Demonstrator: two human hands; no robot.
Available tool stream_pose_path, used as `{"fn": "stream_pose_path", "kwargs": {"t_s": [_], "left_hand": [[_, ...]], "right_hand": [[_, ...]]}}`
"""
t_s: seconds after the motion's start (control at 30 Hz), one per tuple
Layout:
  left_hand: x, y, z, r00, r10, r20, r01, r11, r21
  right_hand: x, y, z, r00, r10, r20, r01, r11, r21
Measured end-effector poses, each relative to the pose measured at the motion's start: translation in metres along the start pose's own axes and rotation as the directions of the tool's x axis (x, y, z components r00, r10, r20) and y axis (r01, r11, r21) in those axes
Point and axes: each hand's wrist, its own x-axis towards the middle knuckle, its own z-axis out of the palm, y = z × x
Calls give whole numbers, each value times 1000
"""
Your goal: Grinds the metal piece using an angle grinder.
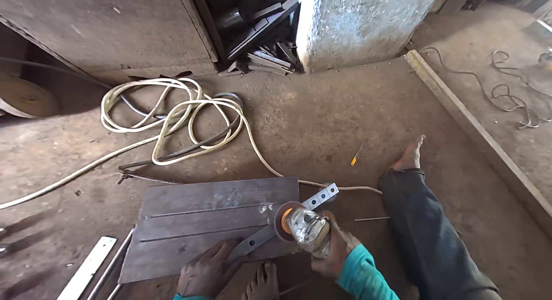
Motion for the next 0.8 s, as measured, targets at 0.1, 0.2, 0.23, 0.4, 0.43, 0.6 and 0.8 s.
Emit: {"fn": "stream_pose_path", "kwargs": {"t_s": [0.1, 0.2, 0.23, 0.4, 0.43, 0.6, 0.8], "left_hand": [[-1, -1, 1, 1000, 10, 13, -9, 1000, -8], [-2, -4, 2, 1000, 16, 10, -16, 1000, -14], [-3, -5, 3, 1000, 20, 3, -20, 1000, -9], [-1, 0, -3, 999, 4, 38, -3, 999, -34], [-1, 1, -4, 999, 4, 33, -3, 999, -34], [-3, -3, 1, 1000, 15, 14, -15, 1000, -13], [-4, -6, 3, 1000, 31, -4, -31, 999, -18]], "right_hand": [[6, 20, -22, 984, 120, -129, -115, 992, 42], [12, 29, -37, 953, 221, -208, -213, 975, 62], [12, 28, -37, 953, 225, -204, -219, 974, 54], [0, -1, -4, 997, 51, -58, -50, 999, 12], [-2, -4, 2, 1000, 16, -21, -16, 1000, 4], [1, 20, 1, 989, 48, -140, -38, 997, 68], [15, 56, -35, 929, 248, -274, -214, 965, 149]]}}
